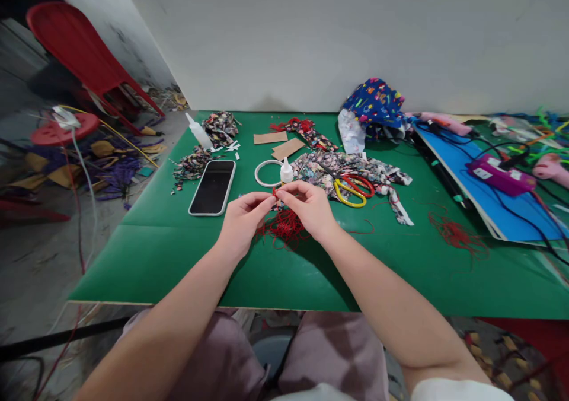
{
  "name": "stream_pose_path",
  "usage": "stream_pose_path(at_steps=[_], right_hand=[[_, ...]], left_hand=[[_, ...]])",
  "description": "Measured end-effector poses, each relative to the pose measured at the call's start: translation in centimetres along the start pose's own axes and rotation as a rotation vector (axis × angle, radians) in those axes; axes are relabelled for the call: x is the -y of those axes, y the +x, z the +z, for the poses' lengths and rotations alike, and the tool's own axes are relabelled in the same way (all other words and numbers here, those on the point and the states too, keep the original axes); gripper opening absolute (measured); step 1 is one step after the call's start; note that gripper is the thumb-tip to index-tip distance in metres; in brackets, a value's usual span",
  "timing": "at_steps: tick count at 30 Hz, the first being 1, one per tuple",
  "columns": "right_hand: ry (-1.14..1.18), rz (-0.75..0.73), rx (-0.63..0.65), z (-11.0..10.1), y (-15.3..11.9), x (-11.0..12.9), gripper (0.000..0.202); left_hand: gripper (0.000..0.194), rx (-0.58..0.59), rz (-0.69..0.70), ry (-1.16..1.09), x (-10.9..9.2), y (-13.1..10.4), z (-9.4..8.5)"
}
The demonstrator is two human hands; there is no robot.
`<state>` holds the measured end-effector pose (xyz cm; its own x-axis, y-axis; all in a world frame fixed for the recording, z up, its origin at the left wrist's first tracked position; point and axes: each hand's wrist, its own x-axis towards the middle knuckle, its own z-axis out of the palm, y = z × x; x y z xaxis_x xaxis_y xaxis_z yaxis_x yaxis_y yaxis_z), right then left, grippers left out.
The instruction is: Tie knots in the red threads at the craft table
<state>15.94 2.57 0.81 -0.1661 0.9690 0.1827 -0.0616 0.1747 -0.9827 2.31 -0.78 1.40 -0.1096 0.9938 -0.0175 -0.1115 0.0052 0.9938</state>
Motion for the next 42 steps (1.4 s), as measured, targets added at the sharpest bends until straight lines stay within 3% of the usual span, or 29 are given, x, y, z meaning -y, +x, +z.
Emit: stream_pose_path(at_steps=[24,32,42], right_hand=[[0.038,0.034,-0.011,0.04,-0.02,0.0,0.011],[0.067,0.072,0.085,0.04,-0.01,-0.13,0.014],[0.042,-0.005,0.074,0.31,-0.12,-0.24,0.005]], left_hand=[[0.017,-0.005,0.005,0.031,0.02,-0.04,-0.03],[0.016,-0.052,0.051,0.04,0.07,0.01,-0.28],[0.014,-0.037,0.181,0.301,0.2,-0.17,-0.22]])
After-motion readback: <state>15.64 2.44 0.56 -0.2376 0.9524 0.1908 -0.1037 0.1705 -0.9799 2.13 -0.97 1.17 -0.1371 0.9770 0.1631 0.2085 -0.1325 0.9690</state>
